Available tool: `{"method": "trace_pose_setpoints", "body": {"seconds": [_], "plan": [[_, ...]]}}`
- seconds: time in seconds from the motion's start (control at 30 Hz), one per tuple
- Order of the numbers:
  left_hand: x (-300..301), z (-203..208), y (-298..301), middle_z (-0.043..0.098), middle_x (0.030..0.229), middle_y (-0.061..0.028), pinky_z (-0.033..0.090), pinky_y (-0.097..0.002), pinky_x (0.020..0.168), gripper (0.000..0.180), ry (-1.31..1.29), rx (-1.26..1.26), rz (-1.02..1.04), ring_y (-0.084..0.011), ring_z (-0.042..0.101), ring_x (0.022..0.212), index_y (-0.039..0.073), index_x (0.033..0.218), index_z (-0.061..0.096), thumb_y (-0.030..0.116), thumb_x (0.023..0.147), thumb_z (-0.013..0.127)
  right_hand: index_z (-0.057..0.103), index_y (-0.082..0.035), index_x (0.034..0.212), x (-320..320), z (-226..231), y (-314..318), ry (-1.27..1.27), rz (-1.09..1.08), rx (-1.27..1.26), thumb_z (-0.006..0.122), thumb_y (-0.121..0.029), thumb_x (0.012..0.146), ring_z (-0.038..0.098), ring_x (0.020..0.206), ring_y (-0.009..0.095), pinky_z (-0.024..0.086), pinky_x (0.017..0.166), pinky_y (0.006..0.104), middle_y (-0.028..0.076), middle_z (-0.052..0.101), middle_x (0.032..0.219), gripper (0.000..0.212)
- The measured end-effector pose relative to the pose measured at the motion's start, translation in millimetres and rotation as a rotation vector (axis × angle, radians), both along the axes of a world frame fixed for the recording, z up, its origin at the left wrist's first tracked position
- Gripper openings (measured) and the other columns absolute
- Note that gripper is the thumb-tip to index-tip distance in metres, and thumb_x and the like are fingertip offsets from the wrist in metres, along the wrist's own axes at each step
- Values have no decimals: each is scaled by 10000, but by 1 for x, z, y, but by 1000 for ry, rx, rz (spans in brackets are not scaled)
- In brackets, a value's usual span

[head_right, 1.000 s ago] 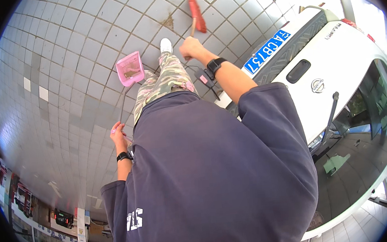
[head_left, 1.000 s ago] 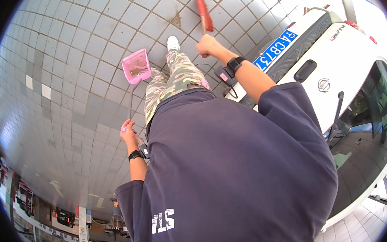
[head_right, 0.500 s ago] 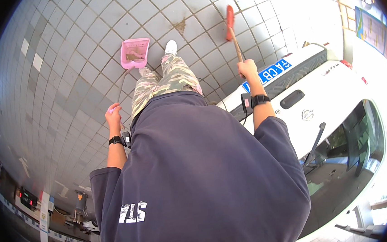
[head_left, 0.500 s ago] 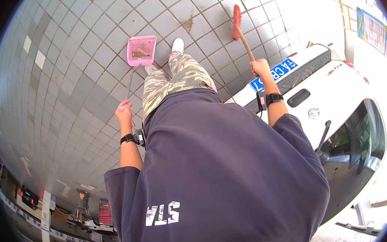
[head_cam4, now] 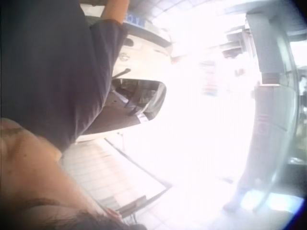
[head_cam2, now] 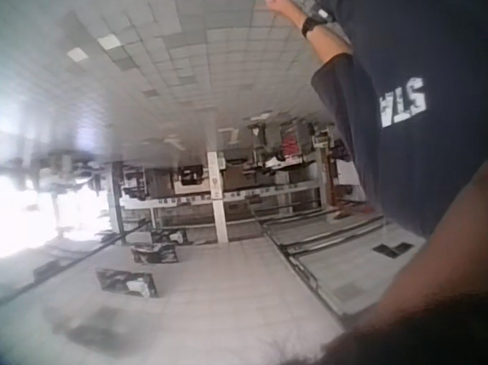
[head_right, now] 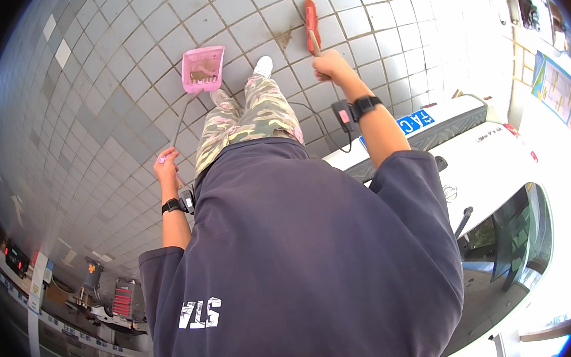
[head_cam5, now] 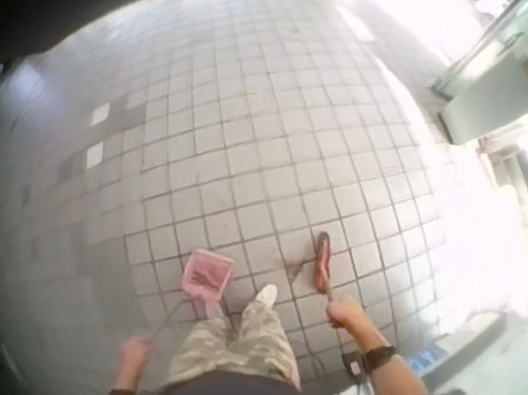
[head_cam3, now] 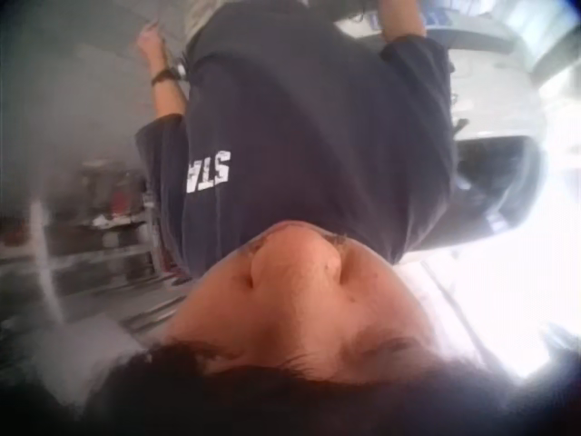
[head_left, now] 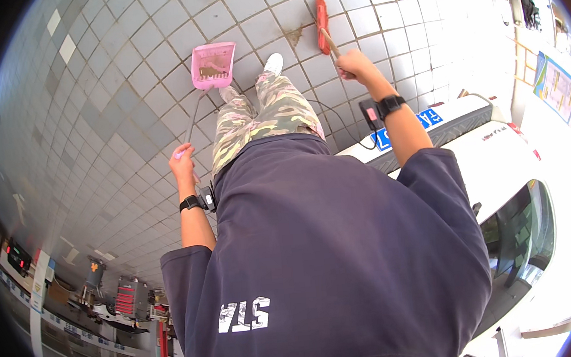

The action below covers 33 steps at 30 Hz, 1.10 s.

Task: The person sweeps debris on a tiled floor using a red broom and a pink dustpan. They gather the dirt into a pile and sweep it into the dustpan, moving around a white car in a garage setting.

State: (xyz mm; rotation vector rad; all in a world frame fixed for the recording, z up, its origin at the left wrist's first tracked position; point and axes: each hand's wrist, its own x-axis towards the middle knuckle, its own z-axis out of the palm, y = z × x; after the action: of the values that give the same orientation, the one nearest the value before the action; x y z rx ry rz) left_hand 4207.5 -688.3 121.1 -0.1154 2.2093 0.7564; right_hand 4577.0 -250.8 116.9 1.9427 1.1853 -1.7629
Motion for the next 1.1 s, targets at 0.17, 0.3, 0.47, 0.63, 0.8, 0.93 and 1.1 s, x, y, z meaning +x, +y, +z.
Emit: {"method": "trace_pose_setpoints", "body": {"seconds": [0.17,0.3,0.47,0.63,0.8,0.93,1.1], "plan": [[-1,-8,-32,617,710,6,365,-247,447,174,-4,53,115,-73,455,501,68,951,740,56,780,711,559,-45,661,76,30,-11,-56,-24,-12,631,-140,878,492,420,105,358,375,258,16,514,542,248],[-20,-25,-53,627,714,-4,354,-248,438,175,0,29,159,-73,452,497,67,941,735,35,773,699,655,30,796,106,52,-49,-525,671,10,540,-157,875,671,575,291,503,486,405,201,660,690,234],[-22,-46,-80,630,707,-1,370,-257,451,167,4,80,261,-78,475,512,73,924,740,30,770,693,706,29,1017,108,57,-94,-728,702,374,567,-176,826,643,1038,449,499,894,521,292,680,1041,312],[0,-79,-146,647,728,-6,410,-275,478,154,97,50,324,-94,513,538,58,918,739,29,777,686,699,47,994,118,61,-146,-704,728,404,593,-228,845,659,979,456,510,865,504,293,688,991,331],[39,-80,-196,649,742,-10,407,-260,482,150,77,160,596,-93,517,557,59,924,726,30,782,689,673,72,1072,84,98,-203,-410,763,503,628,-337,881,681,906,435,515,820,481,300,687,880,454],[52,-73,-206,627,731,-5,396,-245,474,154,82,120,759,-92,513,554,62,929,716,25,783,687,674,41,1051,17,85,-199,-255,890,499,584,-344,940,673,704,346,515,659,441,221,676,772,411],[67,-84,-221,652,760,-21,428,-260,509,159,96,107,859,-105,535,576,66,917,722,19,772,677,653,70,910,-96,48,-198,-149,831,197,555,-390,958,618,545,254,496,528,399,137,641,692,473]]}}
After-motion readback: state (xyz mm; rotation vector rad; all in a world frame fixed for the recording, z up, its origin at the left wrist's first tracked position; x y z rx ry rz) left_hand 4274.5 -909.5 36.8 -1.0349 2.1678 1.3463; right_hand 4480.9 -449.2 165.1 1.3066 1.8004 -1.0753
